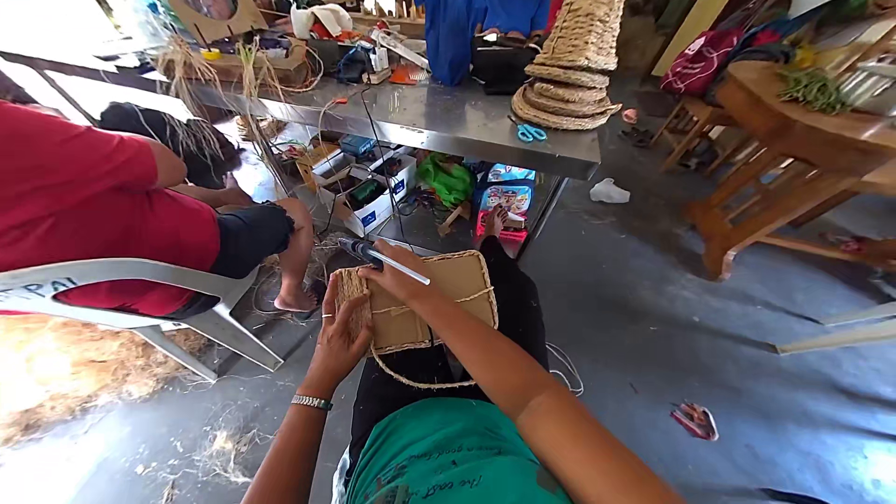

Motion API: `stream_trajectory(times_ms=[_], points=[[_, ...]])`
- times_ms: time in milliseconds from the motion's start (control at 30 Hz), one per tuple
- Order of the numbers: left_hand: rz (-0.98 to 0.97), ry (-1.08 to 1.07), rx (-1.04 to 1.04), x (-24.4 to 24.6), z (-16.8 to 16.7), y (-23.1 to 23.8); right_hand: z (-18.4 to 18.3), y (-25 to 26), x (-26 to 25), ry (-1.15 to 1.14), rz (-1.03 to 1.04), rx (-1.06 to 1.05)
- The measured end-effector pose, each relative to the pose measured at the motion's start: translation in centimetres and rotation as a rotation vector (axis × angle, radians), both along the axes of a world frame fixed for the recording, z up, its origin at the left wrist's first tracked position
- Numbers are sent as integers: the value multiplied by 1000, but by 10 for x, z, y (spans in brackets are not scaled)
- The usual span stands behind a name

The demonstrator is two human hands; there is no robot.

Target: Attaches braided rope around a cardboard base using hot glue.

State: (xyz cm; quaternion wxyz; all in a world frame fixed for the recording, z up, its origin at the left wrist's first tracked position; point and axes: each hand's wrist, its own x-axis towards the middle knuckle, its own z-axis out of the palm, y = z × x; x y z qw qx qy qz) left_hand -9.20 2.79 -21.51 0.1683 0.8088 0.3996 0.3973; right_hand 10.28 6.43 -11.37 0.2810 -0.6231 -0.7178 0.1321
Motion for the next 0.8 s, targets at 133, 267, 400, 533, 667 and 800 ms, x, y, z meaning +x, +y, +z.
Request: stream_trajectory(times_ms=[133, 267, 400, 533, 667, 800], points=[[-23, -43, 44, 2, -3, 0, -8, 6, -1, -18, -7, 0], [-24, -41, 75, 3, 4, -7, 1, 0, 1, -11, 18, -47], [28, -27, 135, -1, 23, -22, 19, -16, -2, 37, 62, -22], [36, -58, 200, -2, 52, -35, 51, -35, 0, 84, 122, 55], [31, -67, 204, 0, 58, -47, 56, -46, 3, 79, 126, 82], [31, -91, 198, 8, 54, -50, 51, -45, 11, 67, 126, 60]])
